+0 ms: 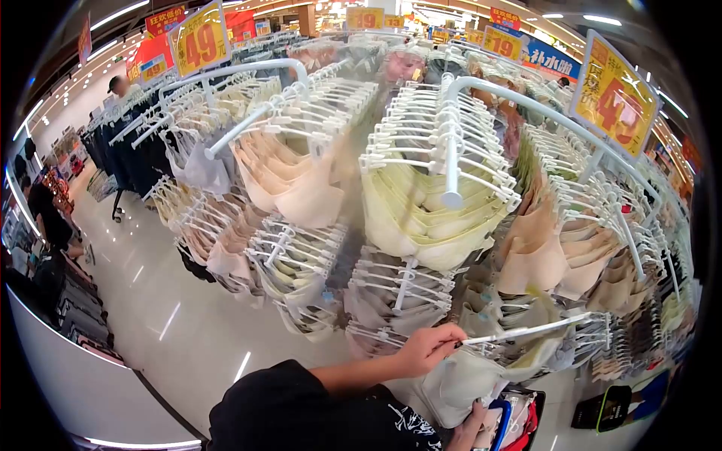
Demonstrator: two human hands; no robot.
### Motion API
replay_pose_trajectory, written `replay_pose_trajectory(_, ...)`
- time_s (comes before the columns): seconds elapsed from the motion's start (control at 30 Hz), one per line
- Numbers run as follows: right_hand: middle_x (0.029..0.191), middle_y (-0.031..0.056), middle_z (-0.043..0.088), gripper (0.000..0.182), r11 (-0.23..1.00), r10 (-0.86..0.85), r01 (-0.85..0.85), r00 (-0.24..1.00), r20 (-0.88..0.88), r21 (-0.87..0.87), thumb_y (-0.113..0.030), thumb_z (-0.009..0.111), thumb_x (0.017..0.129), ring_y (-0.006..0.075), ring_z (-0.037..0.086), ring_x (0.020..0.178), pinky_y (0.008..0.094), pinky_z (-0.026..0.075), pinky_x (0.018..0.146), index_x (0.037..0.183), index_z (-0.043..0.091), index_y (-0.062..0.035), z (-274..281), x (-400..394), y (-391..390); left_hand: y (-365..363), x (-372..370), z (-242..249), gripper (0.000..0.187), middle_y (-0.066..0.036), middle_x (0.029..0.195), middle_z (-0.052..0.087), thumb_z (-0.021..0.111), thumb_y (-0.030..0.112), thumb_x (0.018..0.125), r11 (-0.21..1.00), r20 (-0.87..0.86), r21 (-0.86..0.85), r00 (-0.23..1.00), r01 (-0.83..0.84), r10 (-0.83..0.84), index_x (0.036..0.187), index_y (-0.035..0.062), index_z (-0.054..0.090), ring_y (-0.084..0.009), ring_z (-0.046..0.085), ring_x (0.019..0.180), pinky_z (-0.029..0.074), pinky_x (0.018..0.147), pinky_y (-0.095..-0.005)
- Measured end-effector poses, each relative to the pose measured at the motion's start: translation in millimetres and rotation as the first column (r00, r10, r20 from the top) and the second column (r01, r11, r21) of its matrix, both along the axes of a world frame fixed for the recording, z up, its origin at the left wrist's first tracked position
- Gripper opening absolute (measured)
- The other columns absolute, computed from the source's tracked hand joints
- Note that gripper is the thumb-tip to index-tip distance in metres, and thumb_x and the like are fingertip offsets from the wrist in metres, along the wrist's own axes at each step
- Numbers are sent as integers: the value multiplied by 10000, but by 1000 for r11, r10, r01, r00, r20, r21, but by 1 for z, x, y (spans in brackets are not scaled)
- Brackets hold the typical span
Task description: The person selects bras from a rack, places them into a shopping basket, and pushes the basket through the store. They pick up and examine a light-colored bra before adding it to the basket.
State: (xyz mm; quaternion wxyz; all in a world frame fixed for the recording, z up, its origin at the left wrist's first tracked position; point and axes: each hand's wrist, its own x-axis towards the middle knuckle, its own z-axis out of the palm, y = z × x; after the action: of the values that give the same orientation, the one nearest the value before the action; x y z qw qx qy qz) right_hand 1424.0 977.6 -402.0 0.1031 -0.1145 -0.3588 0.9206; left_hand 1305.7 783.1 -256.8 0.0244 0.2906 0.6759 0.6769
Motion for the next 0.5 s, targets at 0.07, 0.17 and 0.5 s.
replay_pose_trajectory(0.07, 1189, 142, 478, 629, 999, -45, 45, 995, 94, 2, -17, 583, 682, 273, 498, 1064, 389, 402, 914, 1267, 351, -13, 7, -13, -3, 1, 9, 0, 155, -100, 742, 559, 508, 7, 811, 996, -91, -77, 995, -47, 40, 961, 21, 544, -169, 528, 610, 410, 563, -257)
replay_pose_trajectory(0.17, 1124, 124, 512, 533, 986, -156, 133, 954, 254, 104, 12, 526, 719, 248, 542, 979, 341, 461, 831, 1233, 384, -9, -12, -22, 2, 7, 29, 1, 181, -105, 794, 587, 520, 12, 799, 995, -162, -103, 987, 7, -24, 977, 12, 556, -179, 572, 680, 431, 611, -266)
replay_pose_trajectory(0.5, 1169, 149, 519, 566, 986, 6, 6, 998, 70, -165, -118, 571, 711, 303, 518, 1050, 445, 417, 913, 1242, 402, -16, -65, 92, 143, 115, 107, -6, 209, -108, 808, 609, 524, 10, 779, 982, -183, -155, 974, 107, -135, 982, 29, 571, -240, 599, 673, 458, 600, -300)
